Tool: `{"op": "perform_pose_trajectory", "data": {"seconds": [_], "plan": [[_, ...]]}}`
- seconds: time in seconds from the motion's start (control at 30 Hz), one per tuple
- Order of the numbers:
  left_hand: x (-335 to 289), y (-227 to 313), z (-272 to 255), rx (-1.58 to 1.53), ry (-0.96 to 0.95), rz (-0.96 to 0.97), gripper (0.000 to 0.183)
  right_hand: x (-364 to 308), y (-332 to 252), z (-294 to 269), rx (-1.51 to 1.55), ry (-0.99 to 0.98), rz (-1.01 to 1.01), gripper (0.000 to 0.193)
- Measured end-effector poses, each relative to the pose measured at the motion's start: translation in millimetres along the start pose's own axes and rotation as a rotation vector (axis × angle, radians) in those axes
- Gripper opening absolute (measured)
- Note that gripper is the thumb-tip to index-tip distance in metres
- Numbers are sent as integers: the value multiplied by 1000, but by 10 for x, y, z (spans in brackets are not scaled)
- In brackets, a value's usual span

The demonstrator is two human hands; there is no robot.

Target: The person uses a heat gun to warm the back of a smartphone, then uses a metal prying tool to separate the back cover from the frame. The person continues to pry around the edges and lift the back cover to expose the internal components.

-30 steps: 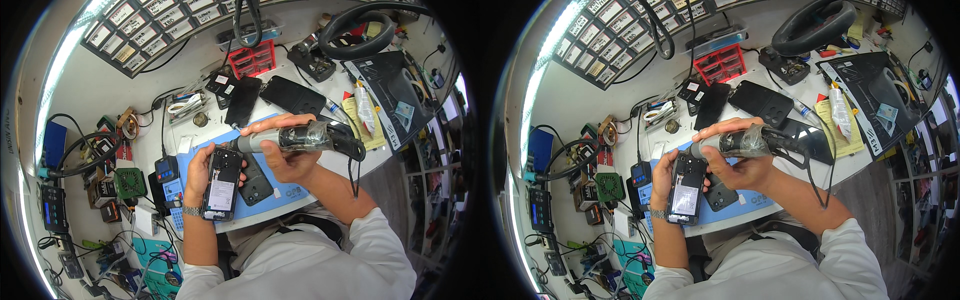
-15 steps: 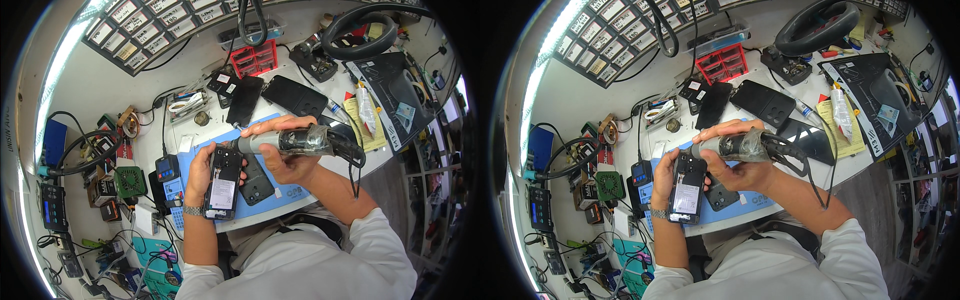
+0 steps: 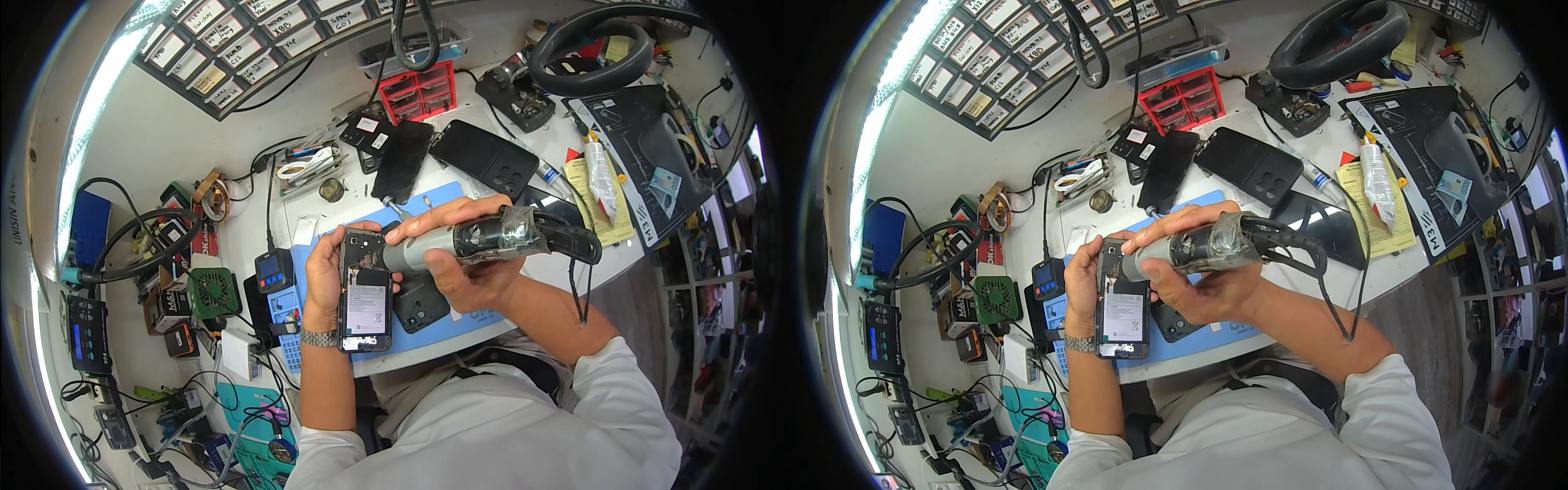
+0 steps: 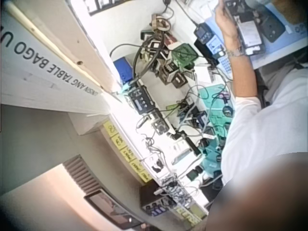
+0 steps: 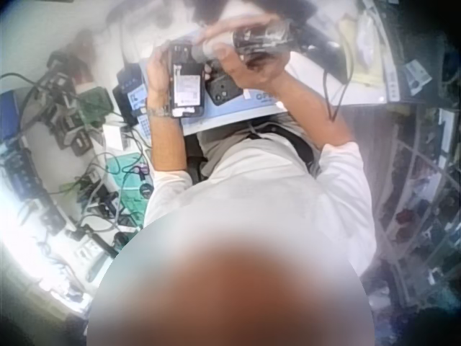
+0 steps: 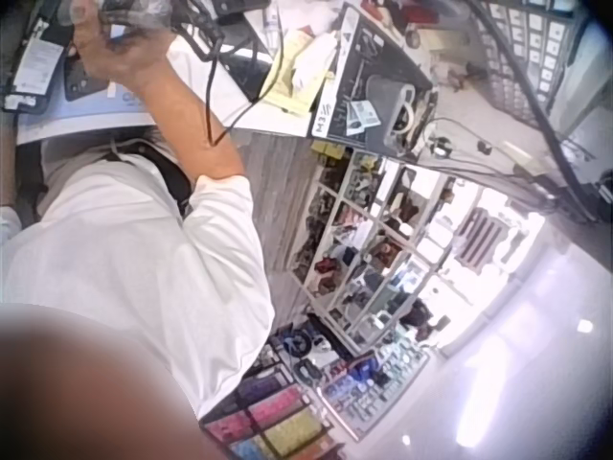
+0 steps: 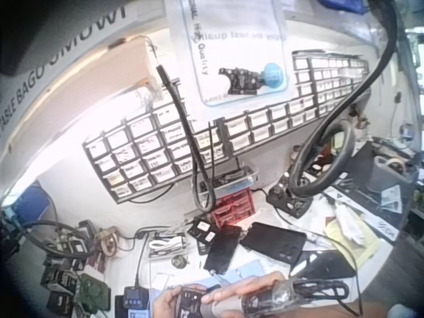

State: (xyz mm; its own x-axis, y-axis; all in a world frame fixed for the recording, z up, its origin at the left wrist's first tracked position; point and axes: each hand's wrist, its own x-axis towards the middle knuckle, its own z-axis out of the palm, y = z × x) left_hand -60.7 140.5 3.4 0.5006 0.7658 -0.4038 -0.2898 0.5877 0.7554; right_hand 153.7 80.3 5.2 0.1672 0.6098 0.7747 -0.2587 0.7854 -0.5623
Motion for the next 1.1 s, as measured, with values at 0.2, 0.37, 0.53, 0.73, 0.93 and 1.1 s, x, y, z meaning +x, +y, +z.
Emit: {"op": "perform_pose_trajectory", "data": {"seconds": [0.2,0.37,0.53,0.73,0.93,1.1], "plan": [[26,8,37,25,54,55,65,-39,-11,8,39,-10,48,39],[27,8,53,-16,64,57,78,-36,62,57,94,48,-23,47],[21,-15,53,-13,8,31,83,-26,16,-35,-61,13,34,39],[20,-28,56,-3,5,36,83,-23,18,-39,-92,15,45,40],[15,-23,42,0,-4,33,82,-26,16,-12,-61,59,45,40],[21,-29,22,0,-15,43,81,-35,17,-14,-49,42,45,39]]}}
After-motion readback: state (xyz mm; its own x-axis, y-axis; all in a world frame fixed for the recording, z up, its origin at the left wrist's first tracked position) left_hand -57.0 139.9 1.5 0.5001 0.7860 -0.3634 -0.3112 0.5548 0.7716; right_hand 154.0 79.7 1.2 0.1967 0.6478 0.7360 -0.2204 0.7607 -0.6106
